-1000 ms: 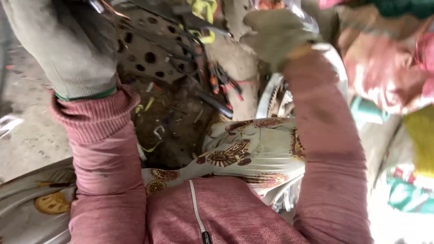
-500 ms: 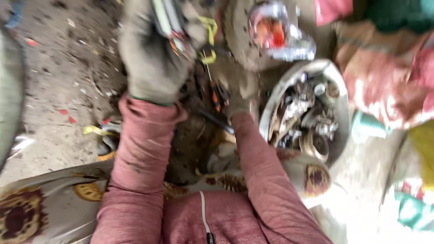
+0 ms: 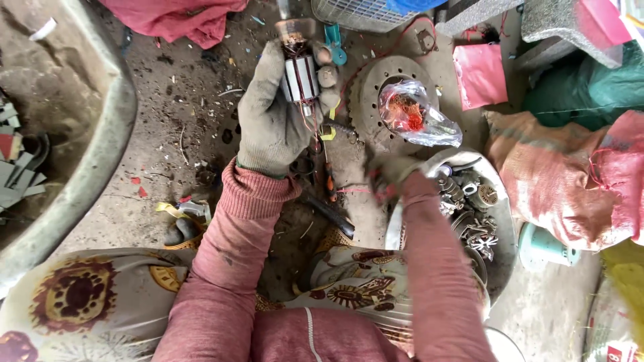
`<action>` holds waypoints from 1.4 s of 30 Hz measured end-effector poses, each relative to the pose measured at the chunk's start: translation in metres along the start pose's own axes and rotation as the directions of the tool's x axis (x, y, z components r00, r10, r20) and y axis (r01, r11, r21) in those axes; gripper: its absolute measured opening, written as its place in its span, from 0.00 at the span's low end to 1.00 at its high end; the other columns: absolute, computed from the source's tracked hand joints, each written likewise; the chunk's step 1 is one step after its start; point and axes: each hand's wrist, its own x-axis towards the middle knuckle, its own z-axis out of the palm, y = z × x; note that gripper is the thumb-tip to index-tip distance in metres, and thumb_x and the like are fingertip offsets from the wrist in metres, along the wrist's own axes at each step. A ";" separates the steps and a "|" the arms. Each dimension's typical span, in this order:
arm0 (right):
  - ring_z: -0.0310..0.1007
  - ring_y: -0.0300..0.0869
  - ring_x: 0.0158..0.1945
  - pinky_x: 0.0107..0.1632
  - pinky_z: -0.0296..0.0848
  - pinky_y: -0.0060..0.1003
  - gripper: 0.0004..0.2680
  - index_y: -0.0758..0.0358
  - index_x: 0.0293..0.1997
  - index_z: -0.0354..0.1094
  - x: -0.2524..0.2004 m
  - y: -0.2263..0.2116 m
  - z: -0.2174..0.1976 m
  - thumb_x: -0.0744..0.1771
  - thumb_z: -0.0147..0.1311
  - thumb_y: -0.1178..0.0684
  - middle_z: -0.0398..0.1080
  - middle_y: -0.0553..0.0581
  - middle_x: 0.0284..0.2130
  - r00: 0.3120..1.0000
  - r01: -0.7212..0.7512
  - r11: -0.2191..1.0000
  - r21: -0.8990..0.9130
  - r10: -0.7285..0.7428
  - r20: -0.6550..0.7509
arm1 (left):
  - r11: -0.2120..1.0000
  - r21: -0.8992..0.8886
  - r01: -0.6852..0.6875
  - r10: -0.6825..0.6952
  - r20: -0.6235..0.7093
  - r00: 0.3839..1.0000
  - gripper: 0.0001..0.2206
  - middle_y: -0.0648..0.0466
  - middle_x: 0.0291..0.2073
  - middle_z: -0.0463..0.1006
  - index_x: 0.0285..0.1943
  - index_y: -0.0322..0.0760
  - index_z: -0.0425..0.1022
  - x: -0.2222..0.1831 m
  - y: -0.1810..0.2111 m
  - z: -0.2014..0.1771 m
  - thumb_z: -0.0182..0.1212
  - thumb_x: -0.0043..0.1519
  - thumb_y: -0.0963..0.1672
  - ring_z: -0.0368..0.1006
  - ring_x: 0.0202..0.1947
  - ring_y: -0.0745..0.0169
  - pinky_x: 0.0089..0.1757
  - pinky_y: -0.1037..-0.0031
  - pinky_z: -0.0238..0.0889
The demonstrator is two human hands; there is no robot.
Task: Disassembling a motor rotor part by removing wires and components using pliers.
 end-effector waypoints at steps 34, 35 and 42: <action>0.75 0.38 0.50 0.55 0.74 0.35 0.21 0.64 0.62 0.64 -0.130 -0.087 0.024 0.63 0.63 0.56 0.76 0.55 0.48 0.564 0.826 0.546 0.143 -0.790 -0.242 | 0.651 0.727 -0.218 0.208 0.105 0.972 0.23 0.50 0.53 0.77 0.75 0.32 0.60 -0.022 0.008 0.005 0.61 0.75 0.45 0.75 0.48 0.68 0.51 0.75 0.71; 0.74 0.38 0.52 0.57 0.74 0.36 0.21 0.65 0.63 0.63 -0.127 -0.086 0.025 0.63 0.62 0.56 0.75 0.55 0.51 0.562 0.826 0.520 0.219 -0.792 -0.240 | 0.616 0.756 -0.220 0.200 0.120 0.972 0.21 0.49 0.52 0.78 0.74 0.31 0.60 -0.023 0.009 0.004 0.60 0.76 0.44 0.74 0.46 0.69 0.50 0.77 0.70; 0.74 0.38 0.53 0.59 0.72 0.35 0.18 0.66 0.61 0.66 -0.151 -0.104 0.032 0.65 0.62 0.56 0.77 0.56 0.51 0.588 0.809 0.558 0.187 -0.771 -0.244 | 0.518 0.789 -0.330 0.348 0.158 0.924 0.17 0.53 0.44 0.77 0.69 0.32 0.65 -0.020 -0.001 -0.013 0.58 0.78 0.47 0.74 0.38 0.73 0.40 0.79 0.73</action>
